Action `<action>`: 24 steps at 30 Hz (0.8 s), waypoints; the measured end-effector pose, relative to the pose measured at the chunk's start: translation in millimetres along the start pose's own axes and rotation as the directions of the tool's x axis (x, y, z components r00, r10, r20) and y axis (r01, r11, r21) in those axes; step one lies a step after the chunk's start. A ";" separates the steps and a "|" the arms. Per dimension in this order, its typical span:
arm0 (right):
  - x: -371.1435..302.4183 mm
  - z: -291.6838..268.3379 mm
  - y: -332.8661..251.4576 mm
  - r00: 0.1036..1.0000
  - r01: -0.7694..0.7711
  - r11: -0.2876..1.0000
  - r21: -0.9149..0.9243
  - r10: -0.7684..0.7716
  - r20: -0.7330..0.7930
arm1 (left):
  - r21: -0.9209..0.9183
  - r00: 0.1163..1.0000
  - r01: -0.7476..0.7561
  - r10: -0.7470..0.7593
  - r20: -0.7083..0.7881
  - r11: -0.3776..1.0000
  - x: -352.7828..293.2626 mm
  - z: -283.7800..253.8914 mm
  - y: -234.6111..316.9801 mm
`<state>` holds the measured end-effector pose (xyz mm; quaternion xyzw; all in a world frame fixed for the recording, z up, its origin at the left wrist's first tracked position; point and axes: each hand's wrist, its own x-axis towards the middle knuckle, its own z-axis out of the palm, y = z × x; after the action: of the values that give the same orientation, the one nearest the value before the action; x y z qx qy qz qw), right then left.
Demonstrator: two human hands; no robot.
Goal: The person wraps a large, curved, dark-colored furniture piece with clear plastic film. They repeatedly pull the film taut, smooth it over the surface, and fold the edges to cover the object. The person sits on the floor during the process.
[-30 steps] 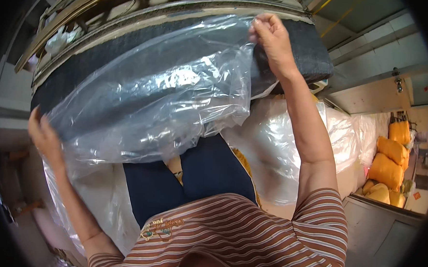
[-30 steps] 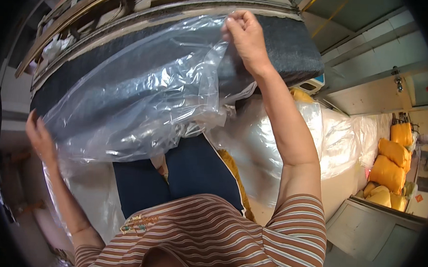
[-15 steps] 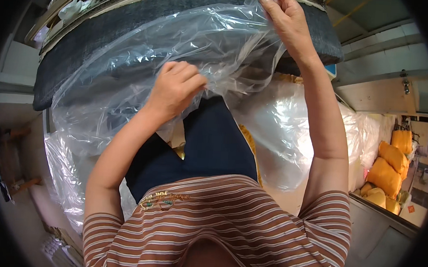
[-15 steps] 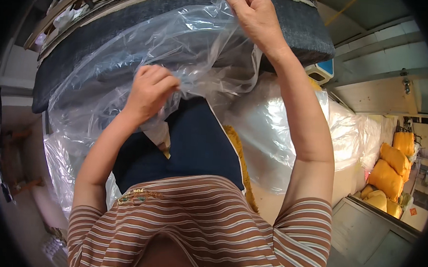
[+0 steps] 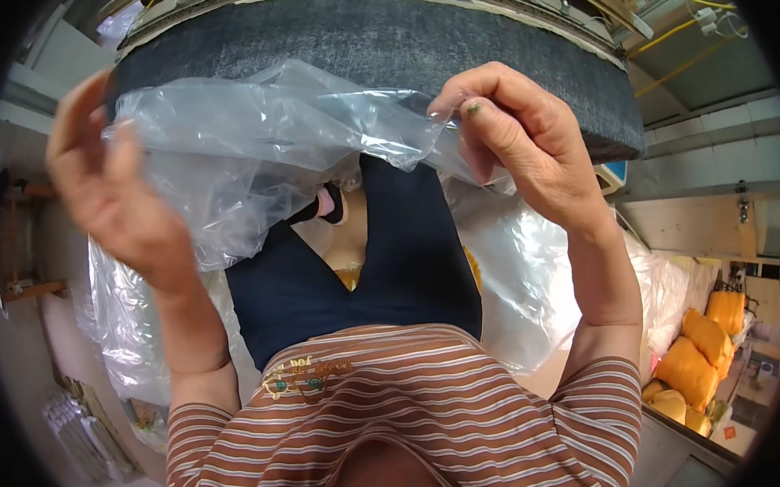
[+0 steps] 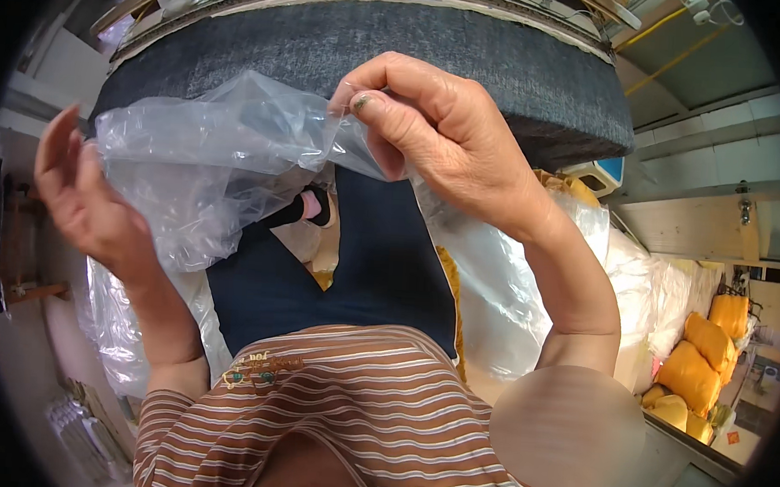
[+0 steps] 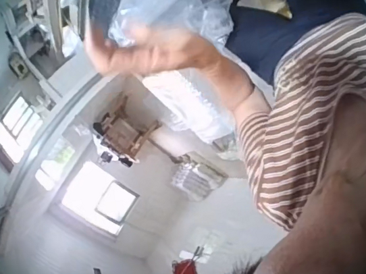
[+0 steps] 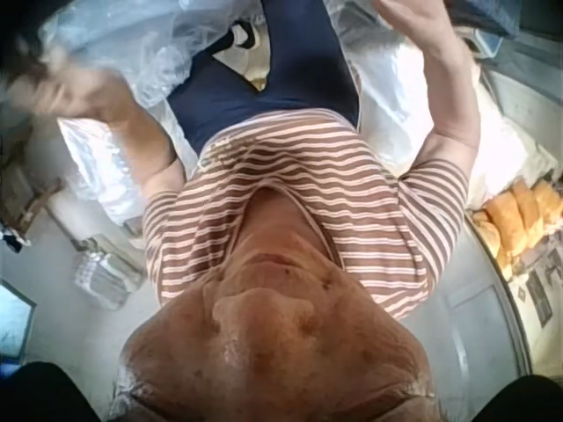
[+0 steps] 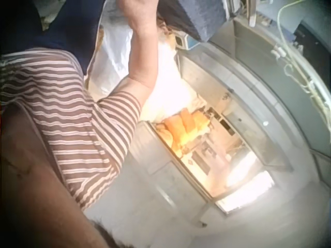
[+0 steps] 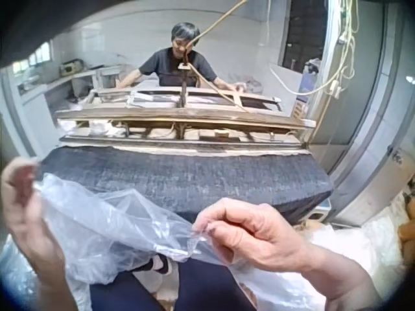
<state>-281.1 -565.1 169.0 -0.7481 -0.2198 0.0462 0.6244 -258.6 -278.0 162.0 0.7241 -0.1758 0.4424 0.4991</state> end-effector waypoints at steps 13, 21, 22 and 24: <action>-33.8 7.6 25.0 0.997 -0.011 0.951 -0.310 -0.013 -0.076 | -0.264 0.463 0.672 -0.114 0.879 0.691 -2.6 66.3 29.9; -229.5 -93.7 248.8 0.709 -0.705 0.350 -0.617 0.320 -0.629 | -0.593 0.909 0.351 -0.113 0.401 0.725 49.3 32.4 -22.0; -262.1 -126.3 258.3 0.570 -0.821 0.262 -0.507 0.353 -0.742 | -0.527 0.899 0.382 -0.173 0.403 0.759 52.9 27.8 -39.2; -292.5 -183.2 238.5 0.408 -0.913 0.097 -0.397 0.145 -0.901 | -0.352 0.881 0.437 -0.313 0.355 0.828 55.1 18.3 -82.4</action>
<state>-416.5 -875.1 -79.1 -0.9239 0.3631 -0.1014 0.0654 -162.5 -247.5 158.1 0.6746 -0.1893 0.1780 0.6909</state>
